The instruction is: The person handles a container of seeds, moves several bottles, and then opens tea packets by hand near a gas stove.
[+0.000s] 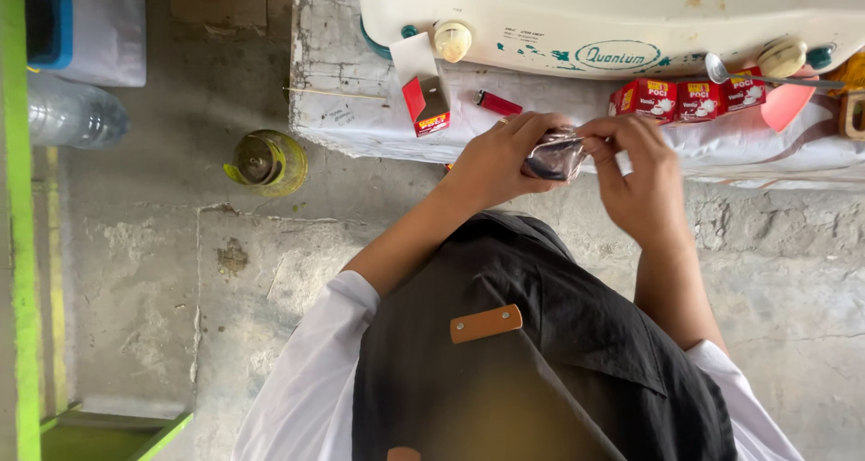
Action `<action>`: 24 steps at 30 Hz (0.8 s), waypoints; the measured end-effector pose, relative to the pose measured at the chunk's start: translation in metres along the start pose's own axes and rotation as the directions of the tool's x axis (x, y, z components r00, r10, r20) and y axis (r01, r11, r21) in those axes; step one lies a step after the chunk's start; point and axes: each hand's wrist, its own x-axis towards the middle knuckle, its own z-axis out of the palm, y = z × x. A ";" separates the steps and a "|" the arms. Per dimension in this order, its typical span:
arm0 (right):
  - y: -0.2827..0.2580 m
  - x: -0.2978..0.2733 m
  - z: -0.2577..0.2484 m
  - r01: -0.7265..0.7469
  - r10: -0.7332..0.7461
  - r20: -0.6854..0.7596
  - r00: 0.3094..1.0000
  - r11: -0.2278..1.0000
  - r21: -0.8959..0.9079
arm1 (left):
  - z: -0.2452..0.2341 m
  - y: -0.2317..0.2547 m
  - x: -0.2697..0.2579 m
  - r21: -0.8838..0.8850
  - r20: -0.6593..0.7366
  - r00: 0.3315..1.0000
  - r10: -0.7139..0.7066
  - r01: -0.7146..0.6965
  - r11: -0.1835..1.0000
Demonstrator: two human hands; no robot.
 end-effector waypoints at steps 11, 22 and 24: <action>0.010 0.000 -0.042 -0.102 0.105 0.017 0.994 0.900 0.423 | 0.024 0.025 0.012 -0.606 0.011 0.987 -0.159 0.133 0.784; 0.048 -0.017 -0.064 -0.020 0.031 -0.063 0.998 0.985 0.169 | 0.057 0.059 0.033 -0.370 -0.208 0.970 -0.124 0.039 0.928; 0.059 -0.015 -0.070 0.020 -0.017 -0.023 1.000 0.992 0.122 | 0.060 0.064 0.034 -0.259 -0.227 0.972 -0.054 -0.007 0.966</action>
